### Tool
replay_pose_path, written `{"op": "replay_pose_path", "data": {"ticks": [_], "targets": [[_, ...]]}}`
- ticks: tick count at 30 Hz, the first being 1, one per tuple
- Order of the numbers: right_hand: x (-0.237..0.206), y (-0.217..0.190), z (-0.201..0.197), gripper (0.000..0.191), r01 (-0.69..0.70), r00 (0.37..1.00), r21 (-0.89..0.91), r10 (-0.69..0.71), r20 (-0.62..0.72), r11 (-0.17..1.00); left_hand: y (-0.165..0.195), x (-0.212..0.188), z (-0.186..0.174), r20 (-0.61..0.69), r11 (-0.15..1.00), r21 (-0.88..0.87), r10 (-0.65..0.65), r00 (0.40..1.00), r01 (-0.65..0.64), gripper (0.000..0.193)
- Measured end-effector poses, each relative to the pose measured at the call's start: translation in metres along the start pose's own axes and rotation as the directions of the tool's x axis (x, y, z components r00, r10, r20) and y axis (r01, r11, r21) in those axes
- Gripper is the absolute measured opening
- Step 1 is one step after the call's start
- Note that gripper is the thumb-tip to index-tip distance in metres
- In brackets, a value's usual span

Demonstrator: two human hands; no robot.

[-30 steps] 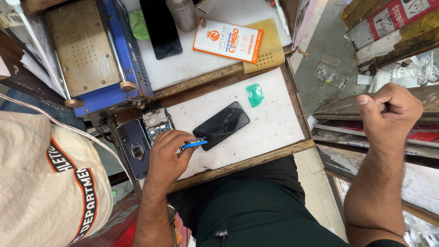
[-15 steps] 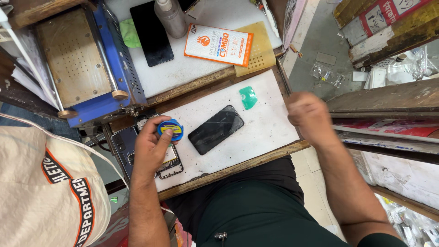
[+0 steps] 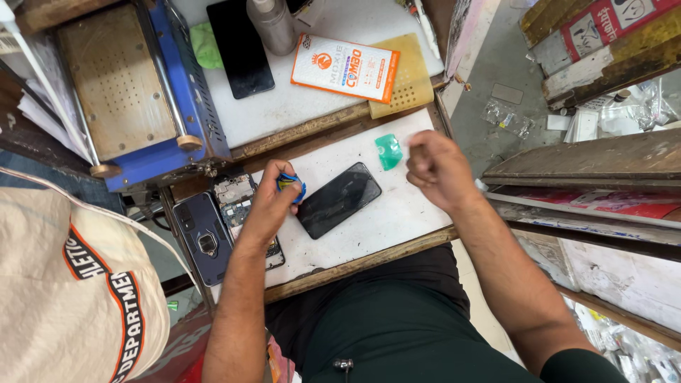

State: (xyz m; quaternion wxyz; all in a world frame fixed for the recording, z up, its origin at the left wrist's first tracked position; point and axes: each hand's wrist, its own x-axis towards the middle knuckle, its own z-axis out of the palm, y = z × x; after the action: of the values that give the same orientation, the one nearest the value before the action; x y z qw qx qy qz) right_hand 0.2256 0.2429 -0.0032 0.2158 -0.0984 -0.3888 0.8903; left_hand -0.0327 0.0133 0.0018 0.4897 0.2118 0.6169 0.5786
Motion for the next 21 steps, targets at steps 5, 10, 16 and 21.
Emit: {"op": "replay_pose_path", "data": {"ticks": [5,10,16,21], "targets": [[0.005,0.005,0.008,0.036,-0.015,0.993,-0.998,0.116,-0.023,-0.067,0.009,0.006,0.012,-0.035,0.794,0.535,0.362,0.931,-0.289,0.024],[0.012,0.003,0.012,0.028,-0.084,0.957,-0.570,0.225,0.181,0.817,0.014,0.012,0.018,0.088,0.750,0.547,0.388,0.917,-0.371,0.015],[0.024,0.017,0.039,0.042,0.032,0.965,-0.901,-0.248,-0.085,0.433,0.006,0.011,0.034,0.192,0.565,0.673,0.491,0.850,-0.478,0.025],[0.014,0.004,0.051,0.057,0.125,0.985,-0.940,-0.077,0.157,-0.318,0.002,0.013,0.034,0.233,0.329,0.848,0.475,0.848,-0.417,0.044]]}}
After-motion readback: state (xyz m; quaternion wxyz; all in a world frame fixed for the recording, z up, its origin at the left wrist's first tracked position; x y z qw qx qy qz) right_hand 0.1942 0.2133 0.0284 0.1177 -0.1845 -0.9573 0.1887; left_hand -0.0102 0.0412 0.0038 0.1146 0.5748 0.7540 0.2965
